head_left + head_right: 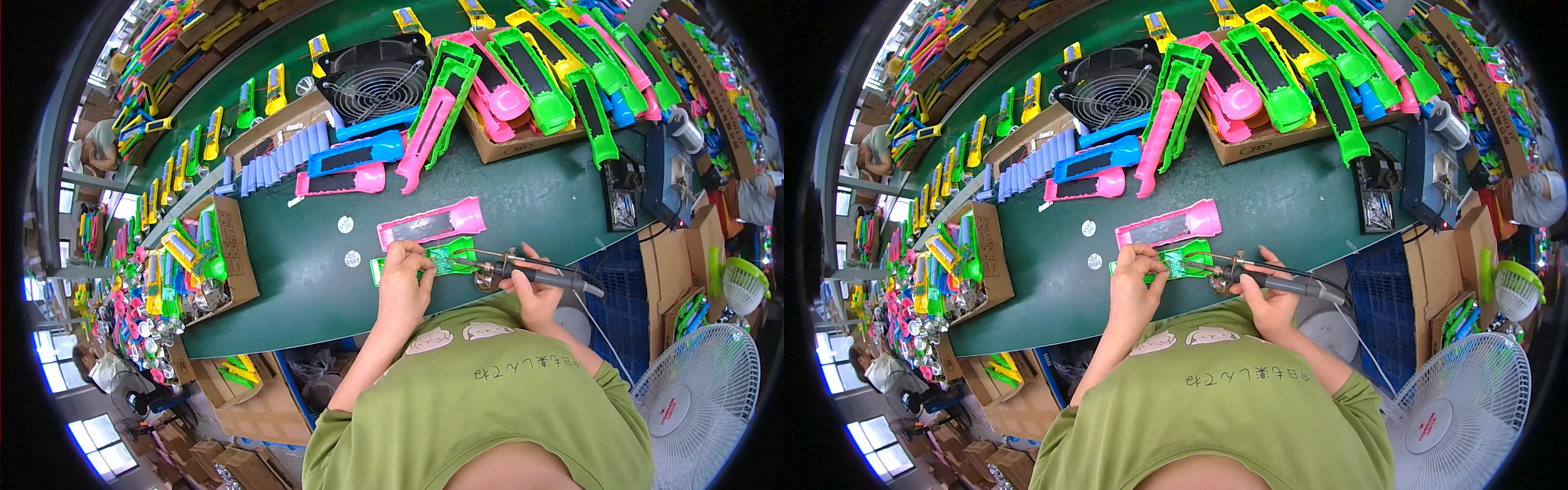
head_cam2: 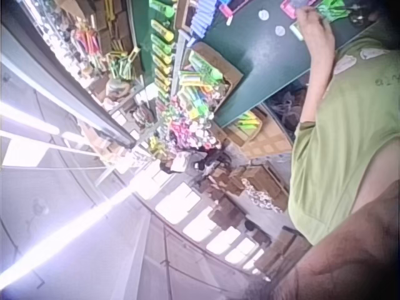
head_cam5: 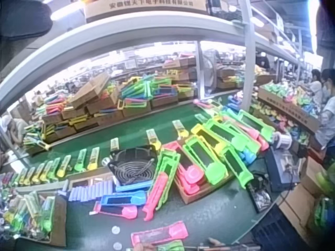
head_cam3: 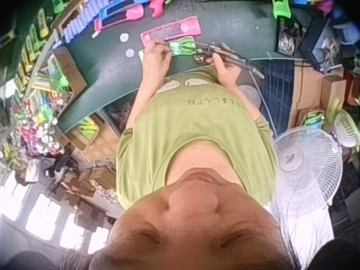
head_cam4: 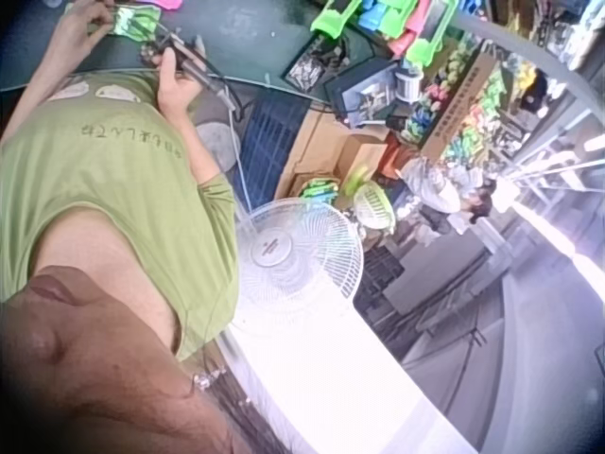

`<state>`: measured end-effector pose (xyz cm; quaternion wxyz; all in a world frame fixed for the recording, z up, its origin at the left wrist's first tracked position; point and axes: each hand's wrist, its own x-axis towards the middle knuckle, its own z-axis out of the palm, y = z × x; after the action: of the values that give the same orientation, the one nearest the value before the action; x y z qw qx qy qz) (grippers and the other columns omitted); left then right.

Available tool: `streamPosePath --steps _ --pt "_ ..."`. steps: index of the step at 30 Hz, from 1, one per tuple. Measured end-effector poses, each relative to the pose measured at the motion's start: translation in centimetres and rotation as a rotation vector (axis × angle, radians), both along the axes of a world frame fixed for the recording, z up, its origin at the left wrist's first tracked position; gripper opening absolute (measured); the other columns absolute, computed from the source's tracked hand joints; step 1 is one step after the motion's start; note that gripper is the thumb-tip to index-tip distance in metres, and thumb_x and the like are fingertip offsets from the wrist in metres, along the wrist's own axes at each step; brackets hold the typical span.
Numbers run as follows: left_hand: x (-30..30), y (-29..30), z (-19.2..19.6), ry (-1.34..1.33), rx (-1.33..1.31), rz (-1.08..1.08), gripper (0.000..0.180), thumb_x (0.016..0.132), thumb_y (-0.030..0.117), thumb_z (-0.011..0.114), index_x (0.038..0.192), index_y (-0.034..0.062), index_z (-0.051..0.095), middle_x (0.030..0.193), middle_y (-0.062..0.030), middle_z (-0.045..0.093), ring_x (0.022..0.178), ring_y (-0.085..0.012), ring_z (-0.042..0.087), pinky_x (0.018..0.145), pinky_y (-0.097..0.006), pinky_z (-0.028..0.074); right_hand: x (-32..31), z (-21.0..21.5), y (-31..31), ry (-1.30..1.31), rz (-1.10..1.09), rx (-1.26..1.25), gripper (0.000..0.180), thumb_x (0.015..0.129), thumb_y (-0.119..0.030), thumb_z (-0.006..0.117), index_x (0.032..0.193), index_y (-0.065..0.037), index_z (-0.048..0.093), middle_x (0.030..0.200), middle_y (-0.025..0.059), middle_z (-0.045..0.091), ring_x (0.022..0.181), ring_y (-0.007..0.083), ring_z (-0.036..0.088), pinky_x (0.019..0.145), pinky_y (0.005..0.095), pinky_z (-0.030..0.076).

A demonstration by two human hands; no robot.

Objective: The person assembles portable flashlights by soldering internal wiring connections onto circuit boards with a soldering iron, fitting the plastic casing parts together by hand, and placing the assembled flashlights onto the conveyor line.

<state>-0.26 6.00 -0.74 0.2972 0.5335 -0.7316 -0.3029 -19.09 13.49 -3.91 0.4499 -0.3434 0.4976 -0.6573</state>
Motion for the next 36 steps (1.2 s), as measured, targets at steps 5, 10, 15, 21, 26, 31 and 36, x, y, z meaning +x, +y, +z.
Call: streamPosePath --steps 5,10,15,21,26,31,36 --pt "1.2 3.7 -0.8 0.561 0.267 0.164 0.012 0.079 0.002 0.058 0.09 -0.0016 0.061 0.104 -0.0122 0.054 0.09 -0.0209 0.057 0.075 -0.028 0.048 -0.7 -1.3 0.2 0.116 0.059 -0.047 0.024 0.079 0.003 0.058 0.102 0.004 0.052 0.104 0.0167 0.053 0.067 0.0156 0.063 0.083 0.0304 0.047" --pt "5.0 6.5 -0.8 1.215 0.888 0.698 0.036 0.091 0.015 0.046 0.122 -0.0045 0.042 0.108 -0.0161 0.054 0.089 -0.0164 0.058 0.077 -0.023 0.048 0.0 0.3 0.0 -0.053 0.018 0.024 0.022 0.078 0.003 0.058 0.1 0.004 0.053 0.096 0.0149 0.057 0.069 0.0143 0.063 0.089 0.0349 0.042" --pt "5.4 5.9 -2.0 0.619 0.231 0.553 0.021 0.085 0.005 0.053 0.104 -0.0018 0.059 0.092 -0.0101 0.056 0.077 -0.0161 0.057 0.067 -0.023 0.048 -0.2 -0.3 -0.3 0.058 0.049 -0.011 0.019 0.078 0.0 0.058 0.096 0.002 0.056 0.071 0.0075 0.064 0.069 0.0106 0.063 0.103 0.0433 0.022" --pt "1.6 2.8 -0.5 0.127 -0.369 0.096 0.02 0.068 -0.007 0.065 0.086 0.0032 0.065 0.08 -0.0093 0.059 0.066 -0.0197 0.057 0.061 -0.025 0.045 -0.6 -0.4 0.0 0.2 0.074 -0.04 0.017 0.078 -0.005 0.058 0.094 0.0 0.058 0.062 0.0036 0.064 0.07 0.0096 0.062 0.103 0.0456 0.02" --pt "0.7 2.0 -0.7 -0.083 -0.403 -0.063 0.023 0.065 -0.001 0.067 0.087 0.0068 0.063 0.073 -0.0039 0.055 0.062 -0.0186 0.055 0.052 -0.029 0.044 -0.9 -0.1 -0.1 0.372 0.04 -0.172 0.016 0.078 -0.005 0.058 0.093 0.0 0.058 0.061 0.0039 0.064 0.071 0.0092 0.062 0.103 0.0453 0.019" --pt "0.7 1.5 -1.1 -0.233 -0.545 -0.182 0.025 0.063 0.001 0.064 0.088 0.0044 0.062 0.073 -0.004 0.052 0.063 -0.0184 0.053 0.052 -0.029 0.043 -0.8 0.1 0.0 0.314 0.027 -0.127 0.015 0.078 -0.005 0.058 0.092 0.0 0.057 0.061 0.0038 0.064 0.07 0.0095 0.061 0.104 0.0451 0.018" --pt "0.8 1.3 -1.5 -0.336 -0.648 -0.256 0.026 0.059 0.001 0.066 0.084 0.0062 0.063 0.074 -0.0031 0.053 0.061 -0.0184 0.053 0.05 -0.03 0.042 -0.6 0.3 0.0 0.297 0.026 -0.13 0.014 0.078 -0.004 0.057 0.092 -0.001 0.058 0.062 0.0038 0.064 0.07 0.0098 0.061 0.104 0.0448 0.018"
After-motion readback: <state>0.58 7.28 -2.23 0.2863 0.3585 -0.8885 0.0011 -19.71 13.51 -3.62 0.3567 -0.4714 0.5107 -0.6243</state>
